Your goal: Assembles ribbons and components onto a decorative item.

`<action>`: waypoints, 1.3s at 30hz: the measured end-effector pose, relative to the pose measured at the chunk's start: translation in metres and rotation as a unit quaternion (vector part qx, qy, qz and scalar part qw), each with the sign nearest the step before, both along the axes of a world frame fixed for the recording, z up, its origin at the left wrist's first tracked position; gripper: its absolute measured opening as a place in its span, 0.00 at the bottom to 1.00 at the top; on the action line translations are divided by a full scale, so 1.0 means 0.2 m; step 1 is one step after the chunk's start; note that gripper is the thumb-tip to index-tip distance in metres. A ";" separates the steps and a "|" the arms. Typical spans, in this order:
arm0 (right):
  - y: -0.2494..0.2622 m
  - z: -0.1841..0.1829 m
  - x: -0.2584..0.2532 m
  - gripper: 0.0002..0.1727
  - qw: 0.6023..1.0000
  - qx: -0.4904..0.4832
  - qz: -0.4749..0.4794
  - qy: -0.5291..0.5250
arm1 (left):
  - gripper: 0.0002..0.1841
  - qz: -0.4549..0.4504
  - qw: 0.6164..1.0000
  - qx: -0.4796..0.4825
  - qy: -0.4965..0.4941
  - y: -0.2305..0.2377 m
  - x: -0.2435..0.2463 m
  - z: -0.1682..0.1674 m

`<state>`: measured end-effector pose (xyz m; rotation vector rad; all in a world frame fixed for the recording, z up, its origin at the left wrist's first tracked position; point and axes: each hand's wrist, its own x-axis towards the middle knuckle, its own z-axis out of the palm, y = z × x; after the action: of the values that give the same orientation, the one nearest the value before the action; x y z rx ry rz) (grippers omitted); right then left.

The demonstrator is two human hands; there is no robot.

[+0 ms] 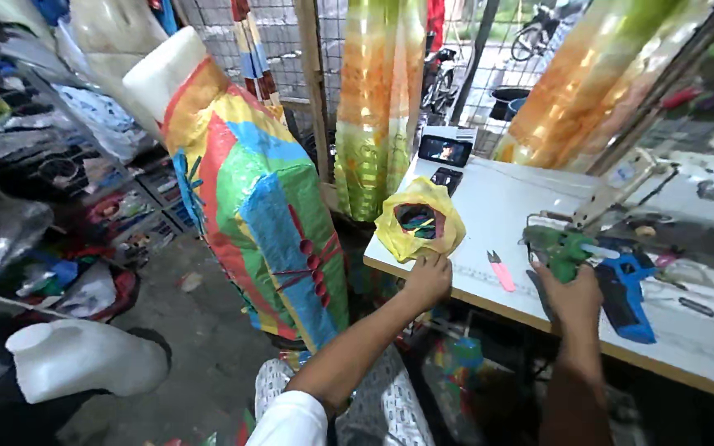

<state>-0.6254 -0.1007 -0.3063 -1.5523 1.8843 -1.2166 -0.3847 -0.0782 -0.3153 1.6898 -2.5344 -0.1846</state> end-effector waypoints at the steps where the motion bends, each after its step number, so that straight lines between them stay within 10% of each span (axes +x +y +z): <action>1: -0.02 -0.01 0.00 0.43 1.000 0.004 0.004 0.002 | 0.24 -0.007 1.000 -0.022 -0.012 0.01 0.00 -0.01; 11: -0.06 -0.09 -0.01 0.33 0.986 -0.034 -0.019 -0.161 | 0.12 -0.088 0.984 -0.141 0.071 0.11 0.14 -0.07; 15: 0.07 -0.06 0.03 0.30 0.969 -0.072 -0.032 -0.236 | 0.14 0.029 0.966 -0.092 0.239 0.12 0.14 -0.04; 21: 0.48 0.01 0.17 0.16 0.939 -0.081 0.009 -0.334 | 0.10 0.200 0.751 0.018 0.629 0.23 0.10 0.16; 26: 0.75 -0.05 0.24 0.24 0.937 -0.102 0.104 -0.318 | 0.06 0.255 0.627 0.063 0.733 0.37 0.14 0.26; 39: 0.76 -0.05 0.33 0.18 0.948 -0.140 0.178 -0.224 | 0.04 0.257 0.641 0.033 0.723 0.43 0.16 0.25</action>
<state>-0.5595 0.0522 -0.3153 -1.5033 1.1279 -1.5489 -0.3537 0.0072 -0.2645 1.2058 -0.8138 -1.0425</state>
